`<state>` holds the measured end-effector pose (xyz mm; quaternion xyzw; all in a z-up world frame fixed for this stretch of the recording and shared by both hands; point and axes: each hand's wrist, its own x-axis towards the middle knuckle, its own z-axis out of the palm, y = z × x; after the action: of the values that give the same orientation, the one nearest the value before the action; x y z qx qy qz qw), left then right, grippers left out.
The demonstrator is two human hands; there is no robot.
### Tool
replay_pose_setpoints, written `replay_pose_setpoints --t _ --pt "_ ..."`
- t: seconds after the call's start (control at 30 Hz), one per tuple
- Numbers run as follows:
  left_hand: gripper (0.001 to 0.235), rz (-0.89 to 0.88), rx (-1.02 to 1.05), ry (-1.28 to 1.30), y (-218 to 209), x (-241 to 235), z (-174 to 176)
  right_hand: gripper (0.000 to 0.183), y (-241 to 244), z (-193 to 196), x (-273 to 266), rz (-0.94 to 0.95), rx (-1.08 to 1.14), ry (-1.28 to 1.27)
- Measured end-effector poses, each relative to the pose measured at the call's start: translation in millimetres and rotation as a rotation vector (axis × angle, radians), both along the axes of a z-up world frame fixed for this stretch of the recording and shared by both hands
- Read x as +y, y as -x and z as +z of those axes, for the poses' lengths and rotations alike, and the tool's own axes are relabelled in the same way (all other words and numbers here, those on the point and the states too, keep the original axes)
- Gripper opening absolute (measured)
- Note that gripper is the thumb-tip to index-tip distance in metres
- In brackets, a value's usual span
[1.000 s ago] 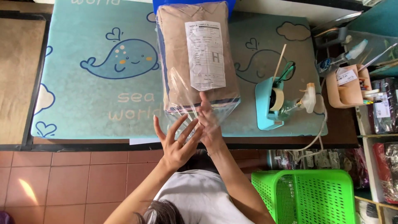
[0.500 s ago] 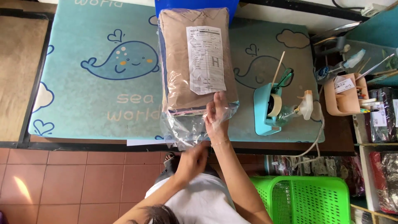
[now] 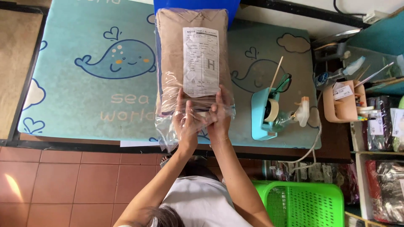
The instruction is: The person places folded clothes into a clear plastic bag on a table. They use a tape dispenser to seal the bag, then use a wooden stick to roll and compress the contents. Finally, they cut a new plastic bag from a roll using scissors.
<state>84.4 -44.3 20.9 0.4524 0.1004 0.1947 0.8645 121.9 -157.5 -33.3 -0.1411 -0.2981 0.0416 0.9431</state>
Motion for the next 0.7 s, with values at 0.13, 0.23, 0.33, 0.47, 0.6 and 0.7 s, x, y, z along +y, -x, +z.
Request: replay_pose_setpoints --t 0.13,0.23,0.33,0.47,0.6,0.7 --pt "0.057 -0.146 0.174 0.093 1 -4 22 0.031 21 87 35 -0.734 0.895 0.589" --pt "0.045 -0.081 0.208 0.089 -4 -5 28 0.03 18 72 24 -0.638 0.925 0.493" --pt "0.038 -0.038 0.259 0.09 -12 -6 15 0.032 15 70 16 -0.534 0.961 0.418" --pt "0.024 -0.03 0.276 0.181 -11 -11 -45 0.031 10 60 13 -0.49 1.054 0.473" --pt "0.047 -0.272 0.282 0.033 -29 -7 -157 0.033 9 65 16 -0.502 1.028 0.568" --pt "0.033 -0.13 0.357 0.1 -17 4 -41 0.046 15 83 18 -0.504 0.91 0.678"
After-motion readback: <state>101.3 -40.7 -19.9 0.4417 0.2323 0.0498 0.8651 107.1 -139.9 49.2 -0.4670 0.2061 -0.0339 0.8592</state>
